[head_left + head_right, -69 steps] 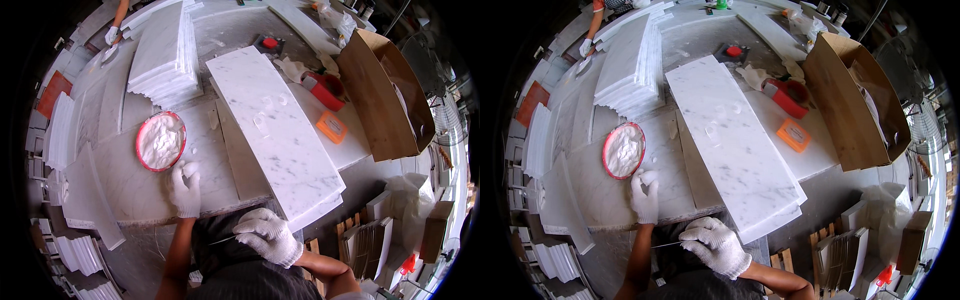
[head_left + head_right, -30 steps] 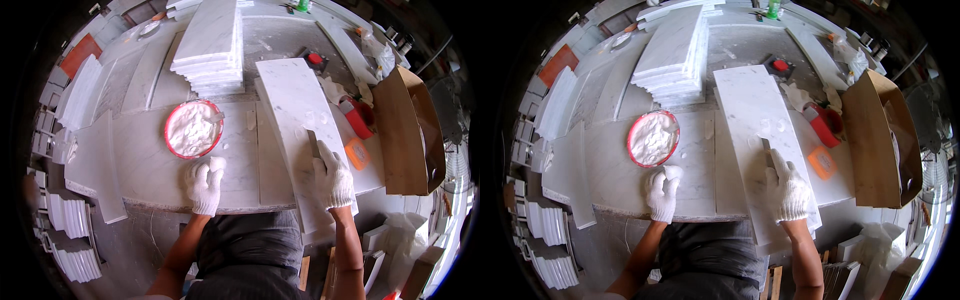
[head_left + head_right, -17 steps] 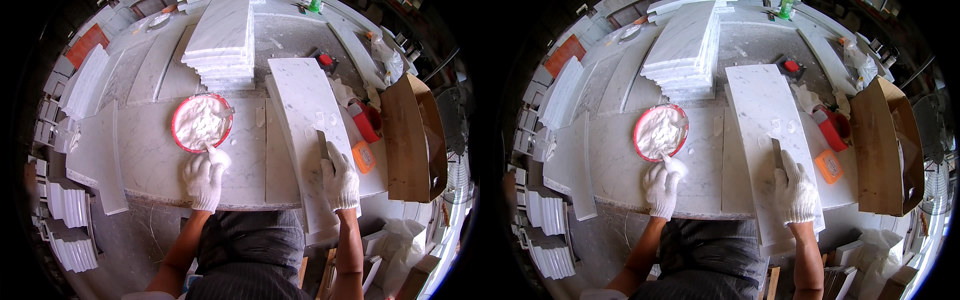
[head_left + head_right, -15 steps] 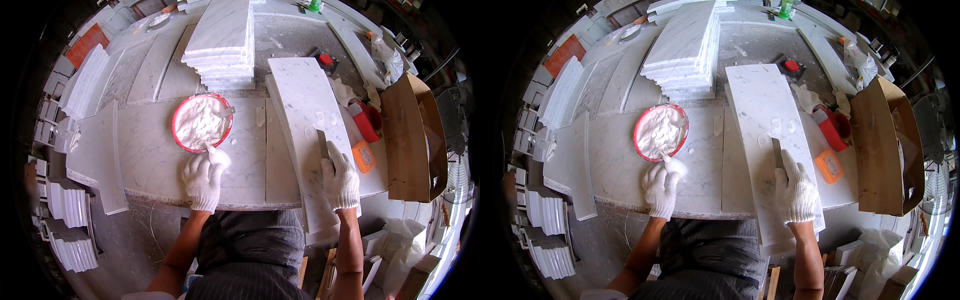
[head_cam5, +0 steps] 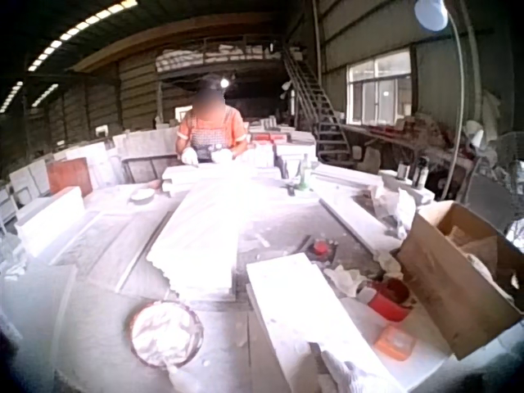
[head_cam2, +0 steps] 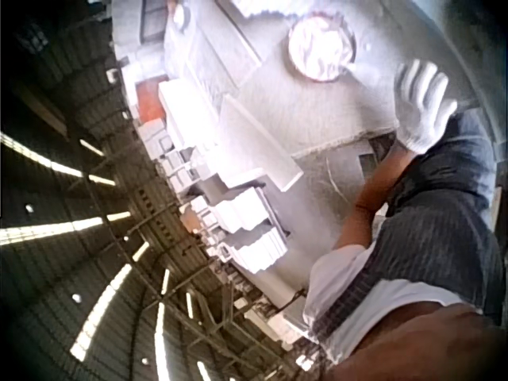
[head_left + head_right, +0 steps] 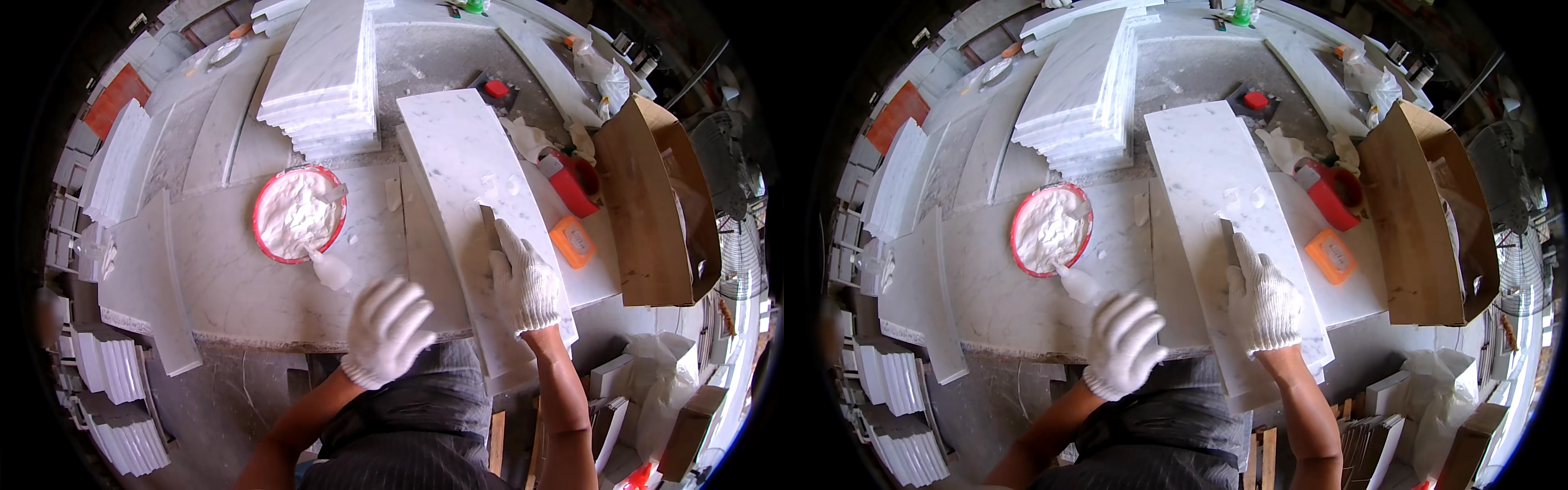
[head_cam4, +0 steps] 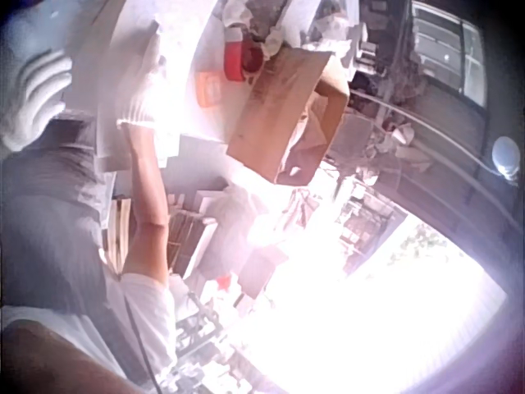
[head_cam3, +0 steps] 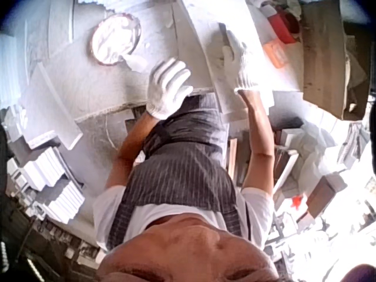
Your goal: The person scoops white paste from a red bowl and applies it to rectangular white tiles, spreading it with a putty knife. They handle tiles one at a time, flipping and repositioning them on the workbench while continuing to fill surface imperfections.
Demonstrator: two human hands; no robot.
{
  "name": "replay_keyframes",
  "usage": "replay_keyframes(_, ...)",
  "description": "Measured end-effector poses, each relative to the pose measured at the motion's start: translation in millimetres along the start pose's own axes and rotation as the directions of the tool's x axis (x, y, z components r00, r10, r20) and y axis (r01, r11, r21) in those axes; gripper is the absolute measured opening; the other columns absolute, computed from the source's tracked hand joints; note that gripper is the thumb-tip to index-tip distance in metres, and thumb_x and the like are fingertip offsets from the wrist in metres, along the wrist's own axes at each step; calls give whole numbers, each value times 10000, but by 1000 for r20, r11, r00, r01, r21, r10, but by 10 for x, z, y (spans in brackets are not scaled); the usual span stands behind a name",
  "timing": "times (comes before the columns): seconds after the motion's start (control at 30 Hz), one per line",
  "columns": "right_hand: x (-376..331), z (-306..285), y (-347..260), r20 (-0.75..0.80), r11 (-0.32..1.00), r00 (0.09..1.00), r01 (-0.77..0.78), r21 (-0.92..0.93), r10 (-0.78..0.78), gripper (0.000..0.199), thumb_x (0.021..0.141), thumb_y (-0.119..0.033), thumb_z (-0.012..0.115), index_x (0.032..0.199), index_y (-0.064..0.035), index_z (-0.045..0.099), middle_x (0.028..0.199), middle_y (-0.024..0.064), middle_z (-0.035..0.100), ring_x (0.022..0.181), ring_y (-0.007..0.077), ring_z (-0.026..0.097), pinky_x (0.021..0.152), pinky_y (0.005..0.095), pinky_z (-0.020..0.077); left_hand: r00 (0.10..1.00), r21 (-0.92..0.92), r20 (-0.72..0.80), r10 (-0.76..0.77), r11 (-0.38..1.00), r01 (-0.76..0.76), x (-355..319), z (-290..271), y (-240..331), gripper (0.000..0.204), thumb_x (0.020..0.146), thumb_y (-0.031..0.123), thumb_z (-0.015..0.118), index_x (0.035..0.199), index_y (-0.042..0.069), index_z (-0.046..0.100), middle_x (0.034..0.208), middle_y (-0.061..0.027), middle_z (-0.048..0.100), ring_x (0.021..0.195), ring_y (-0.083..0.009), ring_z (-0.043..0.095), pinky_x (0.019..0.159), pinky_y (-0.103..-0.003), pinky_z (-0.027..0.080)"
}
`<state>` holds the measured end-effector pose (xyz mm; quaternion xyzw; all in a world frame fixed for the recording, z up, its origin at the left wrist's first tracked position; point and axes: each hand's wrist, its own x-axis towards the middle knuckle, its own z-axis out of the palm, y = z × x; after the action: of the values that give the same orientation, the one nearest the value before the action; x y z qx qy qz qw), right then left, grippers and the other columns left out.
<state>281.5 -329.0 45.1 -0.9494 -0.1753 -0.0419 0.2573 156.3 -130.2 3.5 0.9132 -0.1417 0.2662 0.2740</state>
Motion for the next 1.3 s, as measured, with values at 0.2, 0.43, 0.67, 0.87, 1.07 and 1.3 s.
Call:
replay_keyframes(0.2,-20,-35,60,24,998,1000,-6,70,4,433,906,-200,585,1327,-95,571,996,208,672,858,396,664,771,480,533,967,-121,160,196,977,-178,374,324,209,449,886,435,641,1175,91,637,1311,-132,544,1309,-320,453,1127,-536,330)
replay_keyframes(0.43,204,21,-102,60,999,998,29,-24,-27,457,904,-194,575,1338,-57,532,951,221,662,836,407,661,747,486,530,961,-208,215,171,970,-126,339,578,218,458,813,379,686,1180,107,663,1304,-110,553,1320,-339,446,1103,-611,324)
replay_keyframes(0.67,188,-37,-104,77,998,997,5,68,-10,446,860,-138,604,1286,-8,585,1101,245,660,1050,408,619,945,450,472,982,-269,50,183,949,-163,245,767,130,366,775,272,720,1081,76,676,1199,-106,588,1265,-332,499,1042,-622,384)
replay_keyframes(0.87,330,2,-254,152,987,983,-120,105,103,439,849,-125,604,1272,-7,596,1100,243,663,1061,394,623,943,437,477,988,-357,5,152,923,-140,247,852,105,285,742,233,731,989,91,714,1182,-75,616,1240,-328,533,1018,-632,389)
replay_keyframes(1.07,440,54,-285,169,973,980,-132,187,100,418,847,-118,603,1245,8,611,1106,247,660,1071,398,619,955,429,472,988,-367,-6,156,919,-147,248,854,92,287,746,224,725,1003,97,715,1181,-61,615,1218,-305,542,992,-620,415)
replay_keyframes(1.3,362,16,-175,100,995,995,-6,98,-4,438,853,-124,586,1268,17,591,1113,256,653,1076,404,615,960,429,468,983,-394,-35,180,902,-179,233,906,55,325,769,244,717,1059,98,709,1205,-87,598,1229,-292,527,1038,-611,387)
